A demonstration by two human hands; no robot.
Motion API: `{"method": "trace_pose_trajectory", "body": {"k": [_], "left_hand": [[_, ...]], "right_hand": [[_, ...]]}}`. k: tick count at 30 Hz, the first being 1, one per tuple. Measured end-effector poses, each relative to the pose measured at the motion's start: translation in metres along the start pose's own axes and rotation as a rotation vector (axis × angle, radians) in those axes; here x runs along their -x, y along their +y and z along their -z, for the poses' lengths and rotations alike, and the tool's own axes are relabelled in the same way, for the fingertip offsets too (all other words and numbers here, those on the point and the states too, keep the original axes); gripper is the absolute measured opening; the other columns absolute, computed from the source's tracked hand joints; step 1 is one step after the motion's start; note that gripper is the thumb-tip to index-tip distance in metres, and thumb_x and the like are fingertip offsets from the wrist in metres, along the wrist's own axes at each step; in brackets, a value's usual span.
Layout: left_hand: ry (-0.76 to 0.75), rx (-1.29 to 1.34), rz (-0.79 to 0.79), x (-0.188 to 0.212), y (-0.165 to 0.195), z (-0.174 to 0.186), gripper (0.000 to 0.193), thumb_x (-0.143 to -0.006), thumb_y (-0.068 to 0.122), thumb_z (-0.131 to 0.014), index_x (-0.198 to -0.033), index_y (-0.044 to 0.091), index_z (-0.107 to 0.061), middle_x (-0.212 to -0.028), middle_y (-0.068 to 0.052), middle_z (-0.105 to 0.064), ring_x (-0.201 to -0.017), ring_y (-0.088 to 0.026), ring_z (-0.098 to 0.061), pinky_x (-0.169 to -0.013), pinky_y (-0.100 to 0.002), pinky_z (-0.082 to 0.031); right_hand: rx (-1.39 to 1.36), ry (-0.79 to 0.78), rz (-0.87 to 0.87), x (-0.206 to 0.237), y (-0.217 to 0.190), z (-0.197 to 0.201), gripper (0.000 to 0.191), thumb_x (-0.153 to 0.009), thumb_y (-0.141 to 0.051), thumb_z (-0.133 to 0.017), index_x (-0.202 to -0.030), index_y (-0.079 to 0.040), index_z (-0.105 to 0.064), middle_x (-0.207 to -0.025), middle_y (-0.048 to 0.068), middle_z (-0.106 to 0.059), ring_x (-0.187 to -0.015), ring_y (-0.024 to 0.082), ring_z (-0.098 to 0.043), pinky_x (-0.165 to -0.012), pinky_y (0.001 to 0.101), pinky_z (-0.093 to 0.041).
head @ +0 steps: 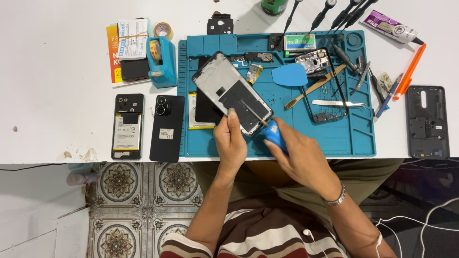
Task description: The person uses a blue electric screwdriver to remove screws from the back of a disassembled smartphone. They then switch to a manual screwdriver to continue removing screws from the same device.
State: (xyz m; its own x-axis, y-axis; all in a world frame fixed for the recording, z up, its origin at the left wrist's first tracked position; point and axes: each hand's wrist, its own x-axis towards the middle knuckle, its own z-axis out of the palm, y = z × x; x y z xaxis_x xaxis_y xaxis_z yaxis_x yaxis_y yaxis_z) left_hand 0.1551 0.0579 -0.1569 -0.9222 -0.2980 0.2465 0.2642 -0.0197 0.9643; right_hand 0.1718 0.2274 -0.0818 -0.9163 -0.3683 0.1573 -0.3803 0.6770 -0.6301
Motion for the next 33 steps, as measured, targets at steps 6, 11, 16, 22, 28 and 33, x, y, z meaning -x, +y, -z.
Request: {"method": "trace_pose_trajectory", "body": {"k": [6,11,16,22,28,33], "left_hand": [[0.012,-0.073,-0.017,0.0018,0.0001,0.0015,0.043,-0.114,0.024,-0.043,-0.080,0.002,-0.056,-0.060,0.004,-0.048,-0.054,-0.002,-0.037,-0.048,-0.026,-0.029],[-0.002,-0.078,-0.028,0.0015,-0.0025,0.0007,0.043,-0.114,0.024,-0.043,-0.081,0.001,-0.056,-0.060,0.003,-0.049,-0.055,-0.002,-0.038,-0.048,-0.026,-0.030],[-0.016,-0.062,-0.032,0.0004,-0.0025,0.0008,0.042,-0.114,0.023,-0.042,-0.084,0.000,-0.059,-0.061,0.002,-0.051,-0.055,-0.003,-0.039,-0.048,-0.027,-0.030],[-0.011,-0.064,-0.028,0.0000,-0.0028,0.0009,0.042,-0.114,0.024,-0.042,-0.083,0.000,-0.058,-0.060,0.002,-0.050,-0.054,-0.003,-0.039,-0.048,-0.027,-0.030],[-0.001,-0.066,-0.034,0.0008,-0.0036,0.0010,0.042,-0.114,0.025,-0.042,-0.084,0.000,-0.059,-0.063,0.002,-0.051,-0.056,-0.003,-0.039,-0.050,-0.027,-0.031],[-0.007,-0.064,-0.033,0.0007,-0.0030,0.0011,0.042,-0.114,0.024,-0.042,-0.084,0.000,-0.059,-0.062,0.003,-0.051,-0.056,-0.002,-0.039,-0.049,-0.026,-0.030]], "right_hand": [[-0.042,0.017,-0.028,-0.0002,-0.0034,0.0008,0.053,-0.094,-0.026,-0.067,-0.137,0.002,-0.053,-0.087,0.025,-0.069,-0.073,0.043,-0.067,-0.061,0.0471,-0.053],[-0.013,0.018,-0.007,0.0004,-0.0014,-0.0021,0.053,-0.094,-0.026,-0.069,-0.136,0.003,-0.053,-0.091,0.024,-0.070,-0.074,0.043,-0.067,-0.060,0.0469,-0.054],[0.022,0.016,0.071,0.0016,-0.0005,-0.0039,0.053,-0.093,-0.026,-0.069,-0.133,0.005,-0.053,-0.100,0.023,-0.071,-0.075,0.042,-0.067,-0.058,0.0468,-0.053],[0.016,-0.021,0.028,0.0003,-0.0005,-0.0030,0.053,-0.093,-0.027,-0.069,-0.133,0.003,-0.053,-0.098,0.022,-0.071,-0.075,0.042,-0.067,-0.058,0.0475,-0.053],[0.014,-0.021,0.044,0.0006,-0.0011,-0.0022,0.053,-0.093,-0.027,-0.069,-0.133,0.004,-0.053,-0.100,0.023,-0.071,-0.076,0.043,-0.067,-0.058,0.0475,-0.053],[0.025,-0.034,0.035,0.0011,-0.0002,-0.0027,0.054,-0.092,-0.028,-0.070,-0.133,0.004,-0.053,-0.102,0.023,-0.071,-0.076,0.042,-0.068,-0.058,0.0470,-0.054]]}}
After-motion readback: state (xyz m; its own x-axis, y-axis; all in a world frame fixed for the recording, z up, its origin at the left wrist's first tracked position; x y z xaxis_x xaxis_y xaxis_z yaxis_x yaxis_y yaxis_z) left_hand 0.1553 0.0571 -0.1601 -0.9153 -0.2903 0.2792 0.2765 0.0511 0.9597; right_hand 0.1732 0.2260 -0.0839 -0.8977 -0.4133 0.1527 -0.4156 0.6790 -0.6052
